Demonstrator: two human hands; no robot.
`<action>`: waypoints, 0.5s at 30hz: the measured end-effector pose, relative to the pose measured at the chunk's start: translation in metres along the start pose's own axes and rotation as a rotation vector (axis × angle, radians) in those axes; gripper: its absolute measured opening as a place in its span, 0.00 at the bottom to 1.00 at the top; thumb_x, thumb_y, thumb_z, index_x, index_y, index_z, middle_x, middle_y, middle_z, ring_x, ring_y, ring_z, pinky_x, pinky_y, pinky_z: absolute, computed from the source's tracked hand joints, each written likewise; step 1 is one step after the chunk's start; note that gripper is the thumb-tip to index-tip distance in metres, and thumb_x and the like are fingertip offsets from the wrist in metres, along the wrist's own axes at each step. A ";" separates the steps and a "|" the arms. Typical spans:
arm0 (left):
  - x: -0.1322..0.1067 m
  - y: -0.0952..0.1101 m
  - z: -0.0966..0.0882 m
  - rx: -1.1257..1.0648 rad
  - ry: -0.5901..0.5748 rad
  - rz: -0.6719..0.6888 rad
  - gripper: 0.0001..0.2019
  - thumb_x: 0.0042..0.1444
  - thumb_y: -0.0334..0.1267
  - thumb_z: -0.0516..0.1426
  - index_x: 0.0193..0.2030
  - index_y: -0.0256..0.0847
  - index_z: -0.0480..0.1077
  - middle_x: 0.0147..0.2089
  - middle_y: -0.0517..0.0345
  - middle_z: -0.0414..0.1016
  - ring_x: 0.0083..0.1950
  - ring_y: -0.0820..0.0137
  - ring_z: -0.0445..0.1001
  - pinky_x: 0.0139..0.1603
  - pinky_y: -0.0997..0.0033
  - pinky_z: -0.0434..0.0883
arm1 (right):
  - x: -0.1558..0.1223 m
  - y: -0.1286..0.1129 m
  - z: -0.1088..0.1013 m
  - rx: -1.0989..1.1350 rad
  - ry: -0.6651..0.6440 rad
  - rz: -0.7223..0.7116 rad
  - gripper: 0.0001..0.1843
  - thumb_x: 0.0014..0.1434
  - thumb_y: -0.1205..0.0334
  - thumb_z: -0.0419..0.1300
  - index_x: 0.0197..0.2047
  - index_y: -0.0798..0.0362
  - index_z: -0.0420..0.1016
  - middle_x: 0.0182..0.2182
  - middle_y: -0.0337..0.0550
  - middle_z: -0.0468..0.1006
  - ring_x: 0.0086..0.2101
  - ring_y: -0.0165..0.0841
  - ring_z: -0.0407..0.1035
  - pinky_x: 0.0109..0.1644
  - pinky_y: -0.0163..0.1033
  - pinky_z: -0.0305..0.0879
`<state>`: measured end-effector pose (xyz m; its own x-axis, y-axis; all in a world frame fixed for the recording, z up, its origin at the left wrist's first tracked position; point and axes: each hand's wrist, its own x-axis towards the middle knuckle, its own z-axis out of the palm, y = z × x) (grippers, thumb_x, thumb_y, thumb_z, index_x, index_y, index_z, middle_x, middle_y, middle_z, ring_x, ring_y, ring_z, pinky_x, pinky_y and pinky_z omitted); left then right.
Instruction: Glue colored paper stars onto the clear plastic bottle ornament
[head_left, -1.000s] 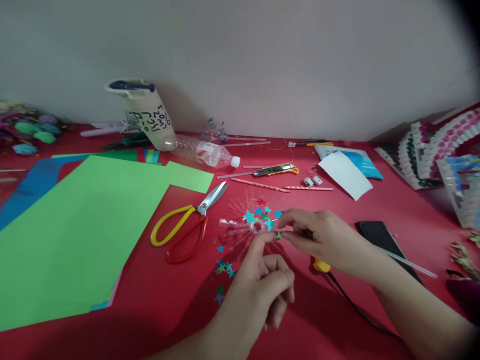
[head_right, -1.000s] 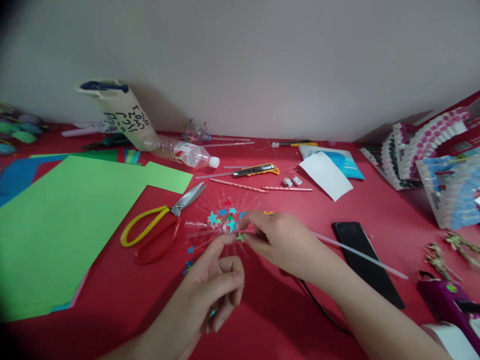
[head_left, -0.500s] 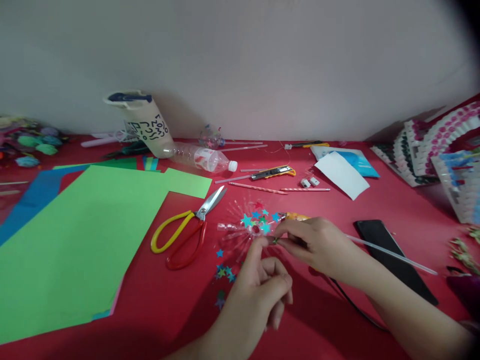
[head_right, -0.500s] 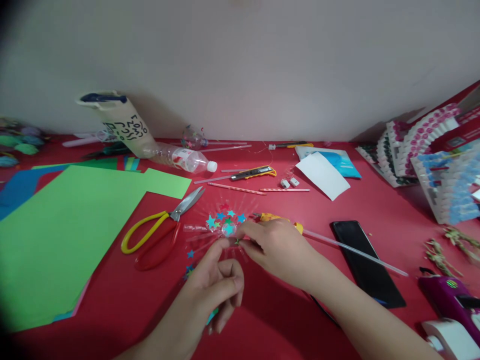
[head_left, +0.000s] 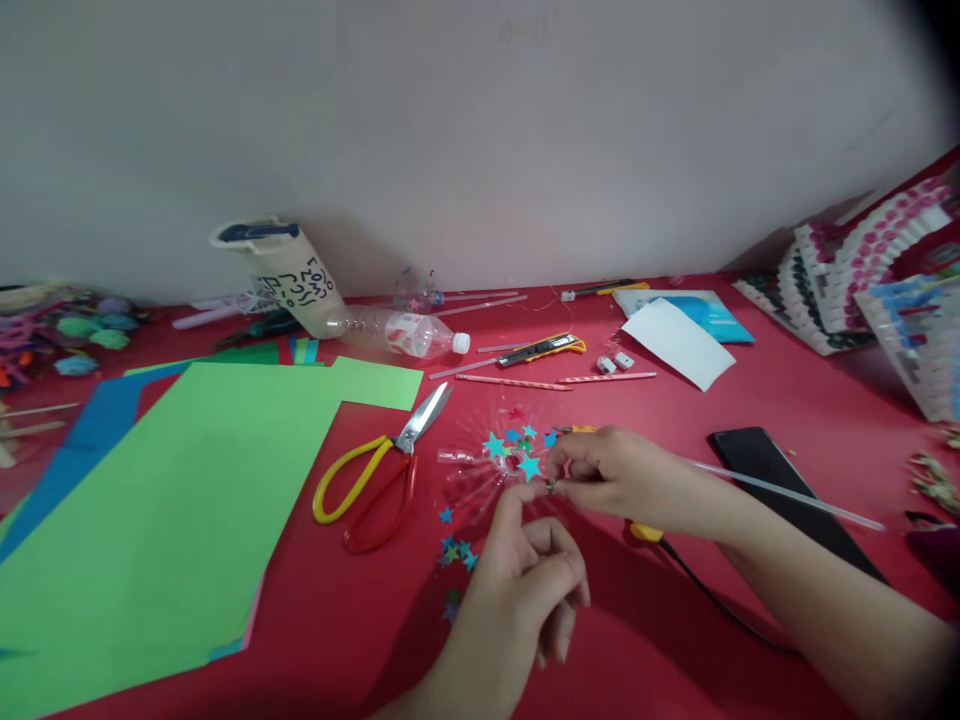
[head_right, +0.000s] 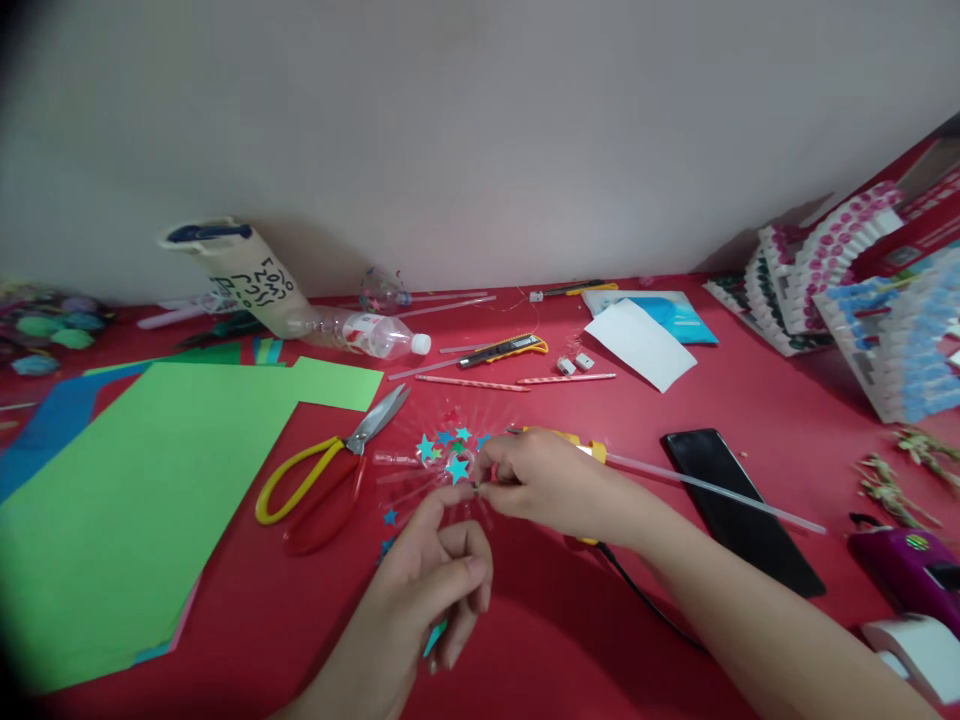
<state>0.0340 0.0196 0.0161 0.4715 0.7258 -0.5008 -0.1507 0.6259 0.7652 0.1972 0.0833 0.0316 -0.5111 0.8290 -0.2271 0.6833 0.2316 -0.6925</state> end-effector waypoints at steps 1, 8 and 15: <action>0.000 0.000 0.000 -0.001 0.001 0.000 0.15 0.54 0.30 0.49 0.49 0.43 0.53 0.26 0.70 0.65 0.14 0.83 0.56 0.14 0.80 0.48 | 0.000 -0.001 0.000 -0.010 0.000 0.002 0.05 0.53 0.69 0.54 0.32 0.52 0.70 0.15 0.29 0.61 0.18 0.24 0.52 0.23 0.29 0.47; -0.002 -0.002 0.000 0.000 0.010 0.018 0.17 0.54 0.31 0.50 0.50 0.43 0.53 0.26 0.69 0.65 0.14 0.84 0.55 0.13 0.81 0.47 | -0.002 0.001 0.004 -0.107 0.061 -0.012 0.05 0.54 0.66 0.53 0.34 0.51 0.70 0.21 0.32 0.69 0.20 0.25 0.59 0.24 0.30 0.47; -0.003 0.000 0.005 0.004 0.083 0.057 0.18 0.53 0.31 0.50 0.52 0.43 0.55 0.25 0.69 0.64 0.13 0.84 0.54 0.13 0.82 0.45 | 0.001 0.005 0.010 -0.141 0.116 0.002 0.05 0.58 0.61 0.53 0.37 0.50 0.70 0.27 0.36 0.75 0.26 0.28 0.66 0.27 0.31 0.50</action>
<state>0.0367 0.0160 0.0194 0.3886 0.7814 -0.4882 -0.1721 0.5821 0.7947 0.1951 0.0802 0.0214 -0.4518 0.8808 -0.1420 0.7547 0.2925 -0.5873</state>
